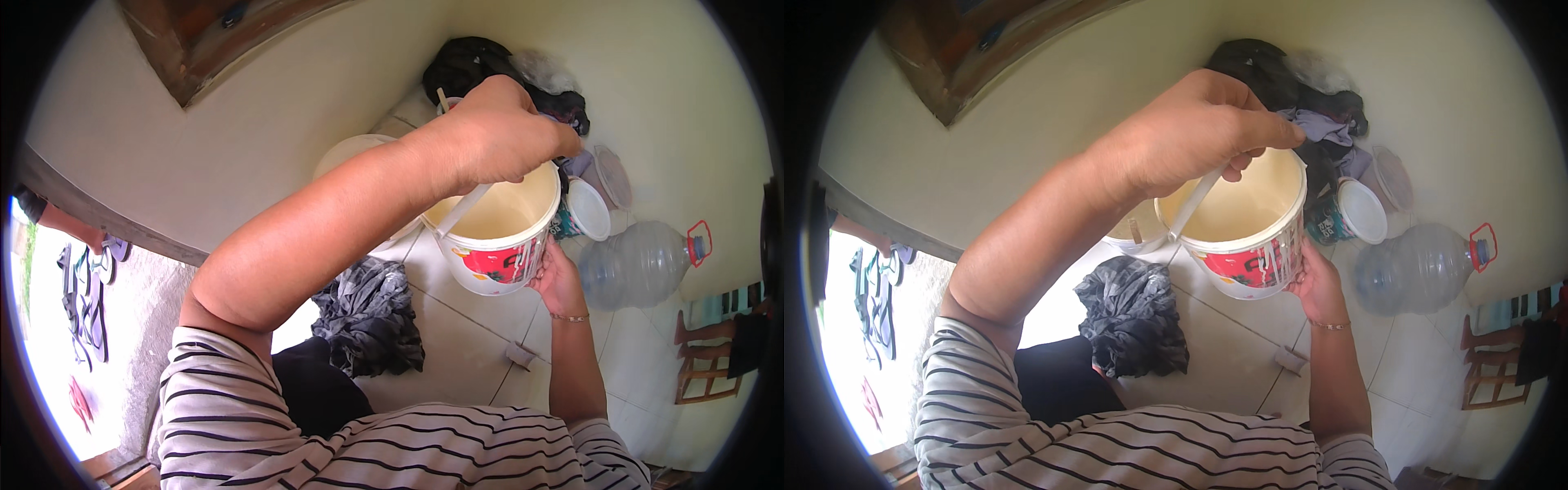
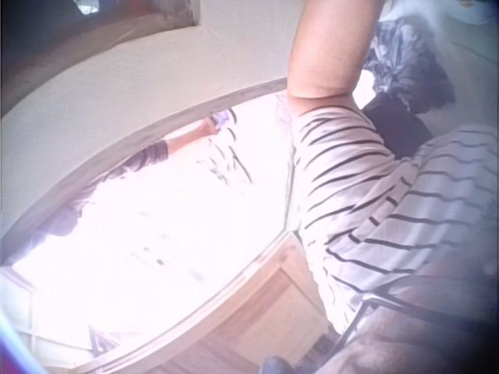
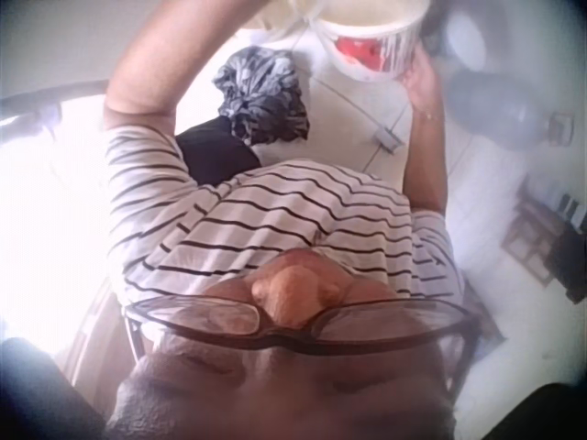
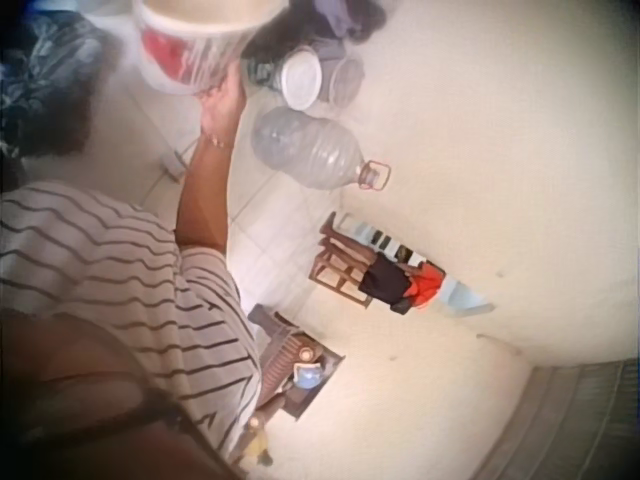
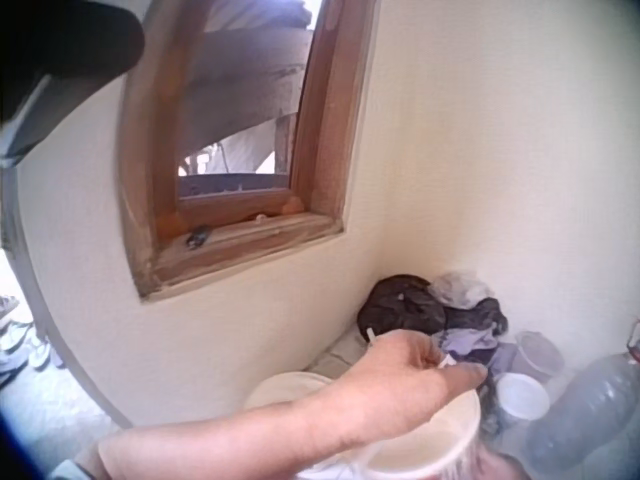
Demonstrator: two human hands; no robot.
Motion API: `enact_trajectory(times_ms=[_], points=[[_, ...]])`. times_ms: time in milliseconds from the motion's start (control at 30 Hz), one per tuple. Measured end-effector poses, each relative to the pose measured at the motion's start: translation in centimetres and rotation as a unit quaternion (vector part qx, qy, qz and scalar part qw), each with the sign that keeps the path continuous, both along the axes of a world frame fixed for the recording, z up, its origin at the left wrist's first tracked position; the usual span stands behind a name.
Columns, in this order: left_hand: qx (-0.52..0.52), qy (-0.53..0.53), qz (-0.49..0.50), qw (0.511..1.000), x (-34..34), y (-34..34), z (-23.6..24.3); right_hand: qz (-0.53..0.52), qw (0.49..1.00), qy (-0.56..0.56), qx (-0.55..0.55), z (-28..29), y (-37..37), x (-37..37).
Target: The person mixes a light yellow liquid in a bucket using a wooden stick, occasionally pouring water from a large plastic jug into the bucket and stirring.
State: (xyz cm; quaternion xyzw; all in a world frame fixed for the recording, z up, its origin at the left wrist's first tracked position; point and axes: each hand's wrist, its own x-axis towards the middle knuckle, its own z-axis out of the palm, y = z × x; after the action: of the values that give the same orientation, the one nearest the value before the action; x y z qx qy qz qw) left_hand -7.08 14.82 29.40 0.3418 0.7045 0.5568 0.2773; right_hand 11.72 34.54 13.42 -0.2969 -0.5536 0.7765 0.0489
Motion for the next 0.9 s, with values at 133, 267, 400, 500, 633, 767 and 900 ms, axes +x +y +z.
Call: enact_trajectory(times_ms=[133, 267, 400, 500, 633, 767, 900], points=[[0.022, -0.021, -0.004, 1.0, -0.7, -1.0, -0.8, 0.007, 1.0, -0.002, 0.022, 0.5, 0.1, -0.7], [0.035, -0.017, -0.013, 0.999, -1.4, -1.5, -1.2, 0.009, 0.999, -0.007, 0.052, 1.4, 0.0, -1.3], [0.041, 0.01, 0.001, 0.999, -1.8, -2.0, -1.5, 0.001, 0.997, -0.021, 0.075, 1.5, 0.5, -2.0], [0.033, 0.023, -0.003, 0.999, -1.9, -2.3, -1.3, 0.007, 0.996, -0.015, 0.089, 1.8, 1.1, -2.4], [0.031, 0.027, 0.006, 0.999, -2.4, -2.5, -1.3, 0.006, 0.993, -0.033, 0.117, 2.9, 0.5, -3.3], [0.032, 0.019, 0.009, 0.999, -3.0, -2.3, -1.8, -0.008, 0.989, -0.054, 0.139, 3.7, -0.1, -4.2], [0.038, 0.023, 0.02, 0.999, -3.3, -2.3, -2.0, 0.011, 0.987, -0.059, 0.148, 4.2, 0.2, -4.5]])
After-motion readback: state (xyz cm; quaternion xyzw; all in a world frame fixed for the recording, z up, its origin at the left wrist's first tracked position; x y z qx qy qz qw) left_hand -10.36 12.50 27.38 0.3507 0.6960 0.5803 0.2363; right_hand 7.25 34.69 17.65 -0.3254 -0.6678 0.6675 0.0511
